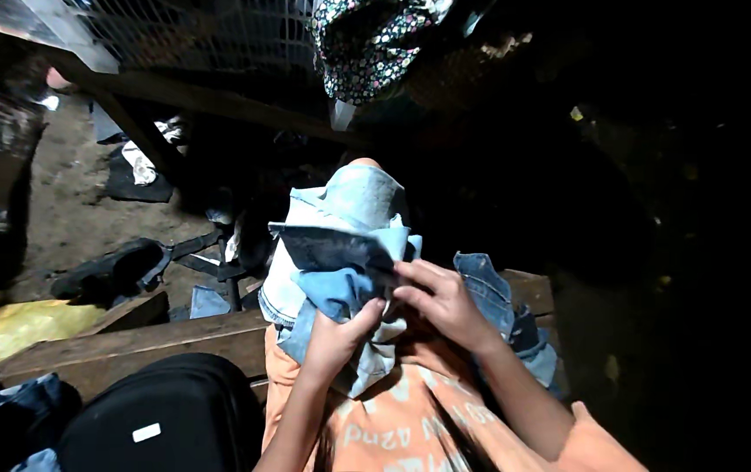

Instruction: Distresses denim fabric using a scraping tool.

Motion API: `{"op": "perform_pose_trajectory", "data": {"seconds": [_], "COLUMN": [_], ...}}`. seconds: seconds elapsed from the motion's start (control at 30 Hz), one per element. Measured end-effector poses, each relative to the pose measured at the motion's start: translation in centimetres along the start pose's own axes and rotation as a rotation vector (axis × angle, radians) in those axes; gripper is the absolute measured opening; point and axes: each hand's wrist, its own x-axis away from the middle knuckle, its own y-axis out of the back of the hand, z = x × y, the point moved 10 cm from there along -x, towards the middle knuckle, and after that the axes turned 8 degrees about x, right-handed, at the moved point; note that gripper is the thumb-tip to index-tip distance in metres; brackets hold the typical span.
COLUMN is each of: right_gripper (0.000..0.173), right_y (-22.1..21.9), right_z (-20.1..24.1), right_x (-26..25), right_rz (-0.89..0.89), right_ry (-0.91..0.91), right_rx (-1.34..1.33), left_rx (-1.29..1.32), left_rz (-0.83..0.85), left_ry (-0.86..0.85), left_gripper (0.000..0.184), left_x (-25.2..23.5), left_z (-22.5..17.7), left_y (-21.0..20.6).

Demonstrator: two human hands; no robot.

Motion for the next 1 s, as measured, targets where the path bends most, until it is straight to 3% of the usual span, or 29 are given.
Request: {"op": "perform_pose_trajectory", "data": {"seconds": [0.1,0.2,0.33,0.43,0.57,0.7,0.87,1.0], "right_gripper": [0.028,0.033,0.049,0.060,0.052,0.044,0.057,0.048], "right_y": [-1.9,-2.8,-1.1,-0.7,-1.3,-1.0,0.4,-0.1], "right_z": [-2.2,-2.3,-1.3,-0.1,-0.3,-0.7,1.6,2.6], "right_x": [-0.2,0.1,0.1,1.0,1.0,0.9,2.1,2.5], "right_rz": [0.234,0.386,0.243,0.234,0.229,0.168,0.078,0.001], "right_ry": [-0.286,-0.380,-0.174,-0.093,-0.114,-0.175,0.026,0.164], "right_rx": [-0.606,-0.769,-0.412,-0.197,-0.274,-0.417,0.026,0.262], "left_rx": [0.045,0.094,0.127,0.123,0.127,0.166,0.241,0.290], "left_rz": [-0.020,-0.012,0.007,0.008,0.046,0.052,0.067,0.156], "left_ry": [0.000,0.018,0.064,0.037,0.015,0.105,0.145,0.174], "left_gripper": [0.028,0.030,0.031,0.027,0.027,0.031,0.028,0.026], "left_x": [0.0,-0.3,-0.6,-0.4,-0.5,-0.3,0.1,0.2], "left_z": [-0.3,0.0,0.6,0.0,0.0,0.2,0.1,0.7], "left_y": [0.1,0.3,0.3,0.2,0.0,0.0,0.1,0.2]}}
